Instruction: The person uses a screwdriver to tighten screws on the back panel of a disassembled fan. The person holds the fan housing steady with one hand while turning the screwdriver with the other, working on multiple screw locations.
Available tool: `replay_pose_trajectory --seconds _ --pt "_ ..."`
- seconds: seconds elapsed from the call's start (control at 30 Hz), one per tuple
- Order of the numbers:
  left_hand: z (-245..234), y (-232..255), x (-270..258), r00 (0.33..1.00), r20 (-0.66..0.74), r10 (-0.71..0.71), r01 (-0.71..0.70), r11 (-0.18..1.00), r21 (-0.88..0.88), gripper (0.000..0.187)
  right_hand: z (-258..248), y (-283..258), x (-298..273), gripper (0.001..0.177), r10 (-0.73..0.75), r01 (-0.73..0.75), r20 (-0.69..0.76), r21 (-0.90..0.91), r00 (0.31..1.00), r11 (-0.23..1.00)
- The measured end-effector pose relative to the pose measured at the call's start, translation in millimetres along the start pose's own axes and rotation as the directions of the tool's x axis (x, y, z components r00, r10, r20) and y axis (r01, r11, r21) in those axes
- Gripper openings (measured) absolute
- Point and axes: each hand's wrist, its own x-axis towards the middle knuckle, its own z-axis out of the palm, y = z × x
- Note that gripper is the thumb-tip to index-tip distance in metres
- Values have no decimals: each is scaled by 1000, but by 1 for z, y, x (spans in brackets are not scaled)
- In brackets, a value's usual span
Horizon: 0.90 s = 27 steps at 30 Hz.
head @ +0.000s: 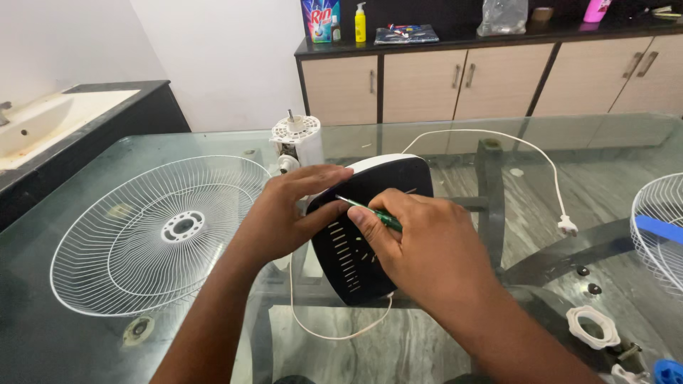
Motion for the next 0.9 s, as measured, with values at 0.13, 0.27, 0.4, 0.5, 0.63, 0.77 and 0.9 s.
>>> replay_pose_trajectory --seconds 0.13,0.27,0.4,0.5,0.63,0.77,0.9 --pt "-12 11 -5 962 66 -264 251 955 159 54 -5 4 0 33 -33 33 -20 1 999 999" --pt "-24 22 1 911 35 -411 353 820 450 60 -9 3 -1 32 -16 16 3 -24 1000 1000" --pt "-30 27 1 930 -20 -366 321 787 528 54 -7 8 4 31 -22 24 26 -41 999 999" --pt "-31 28 0 858 -10 -513 414 681 603 47 -2 15 0 31 -62 62 5 -38 998 997" --pt "-34 30 1 867 -23 -497 407 683 607 45 -8 19 1 24 -215 210 -144 -46 966 977" --pt "-42 27 -2 912 40 -408 282 696 661 38 -27 24 7 29 -95 80 -165 -95 982 992" --pt "-43 21 -3 935 60 -349 232 731 642 39 -39 30 10 26 15 -33 -224 -74 975 997"
